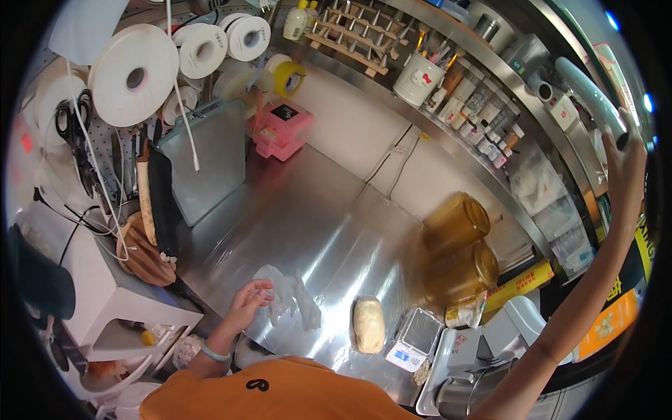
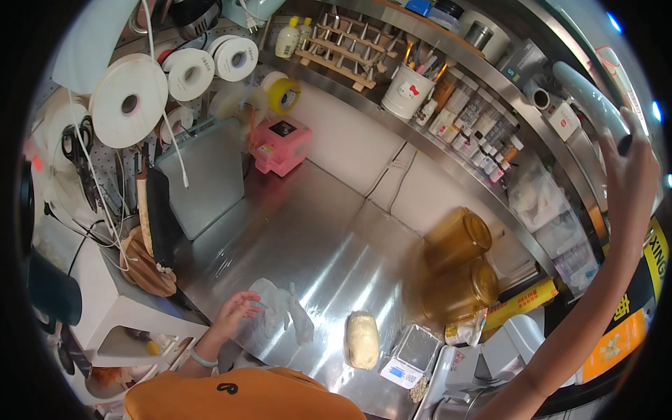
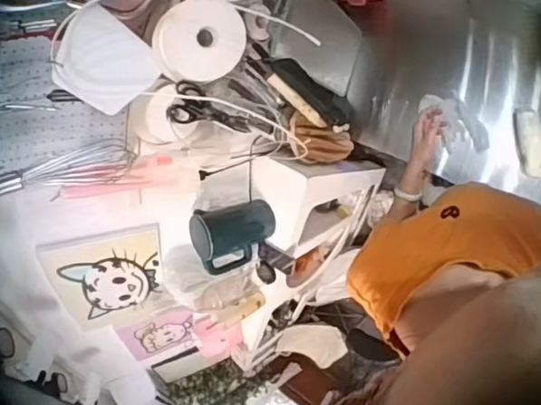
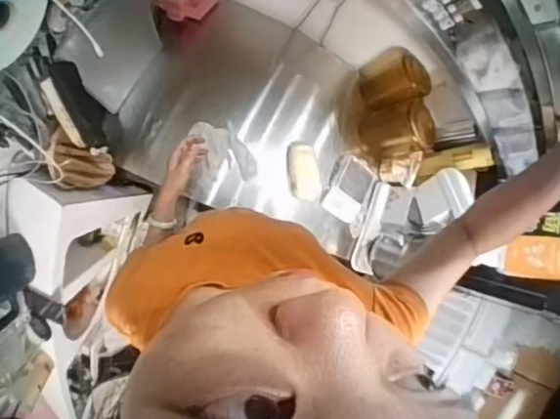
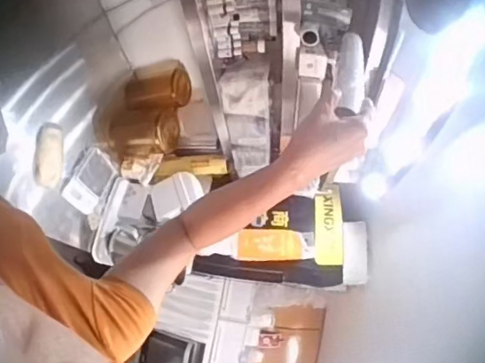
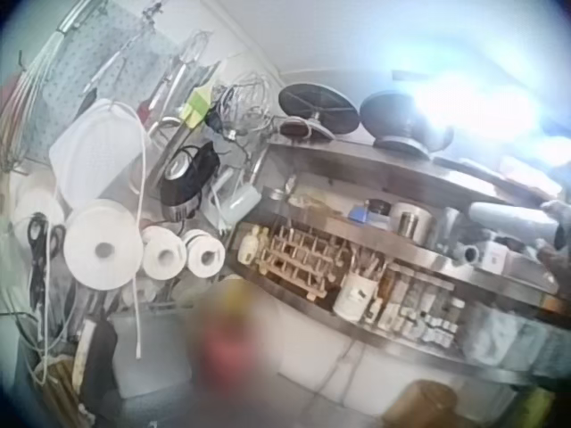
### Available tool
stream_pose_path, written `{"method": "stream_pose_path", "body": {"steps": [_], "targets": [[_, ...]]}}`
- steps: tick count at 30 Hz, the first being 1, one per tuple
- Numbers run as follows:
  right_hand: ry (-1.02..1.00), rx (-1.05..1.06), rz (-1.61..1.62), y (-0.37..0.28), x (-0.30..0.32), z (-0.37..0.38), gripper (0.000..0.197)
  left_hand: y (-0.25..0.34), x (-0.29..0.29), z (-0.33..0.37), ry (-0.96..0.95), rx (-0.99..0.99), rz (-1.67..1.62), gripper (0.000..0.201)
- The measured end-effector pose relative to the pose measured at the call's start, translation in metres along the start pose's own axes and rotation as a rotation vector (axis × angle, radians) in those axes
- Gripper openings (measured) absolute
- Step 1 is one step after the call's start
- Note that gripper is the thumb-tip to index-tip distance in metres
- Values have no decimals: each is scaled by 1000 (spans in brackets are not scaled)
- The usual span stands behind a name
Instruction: The person takes dough from a refrigerator, places it on a metal counter, and prepares to wrap it in plastic film. The person retrieves plastic film from a shelf, uses a digital scale to weigh dough, and puts on disposable gloves.
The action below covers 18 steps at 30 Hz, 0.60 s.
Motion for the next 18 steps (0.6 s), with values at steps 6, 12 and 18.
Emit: {"method": "stream_pose_path", "body": {"steps": [6, 12, 18], "targets": [[0, 119, 178, -12, -98, 52, 43, 26, 1, 6, 97, -89, 52, 27], [-8, -5, 102, 9, -243, 109, 64, 14, -16, 1, 17, -87, 3, 28], [-93, 20, -391, 15, -285, 107, 94, -1, 3, -22, 122, -48, 55, 29]]}}
Point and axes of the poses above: each hand's wrist, its own z-axis towards the middle knuckle, its own x-axis out of the back of the hand, y = z × x, the point moved 3 cm from there along z, towards the middle knuckle, and after that the axes turned 8 degrees about -x, right-handed, at the moved point
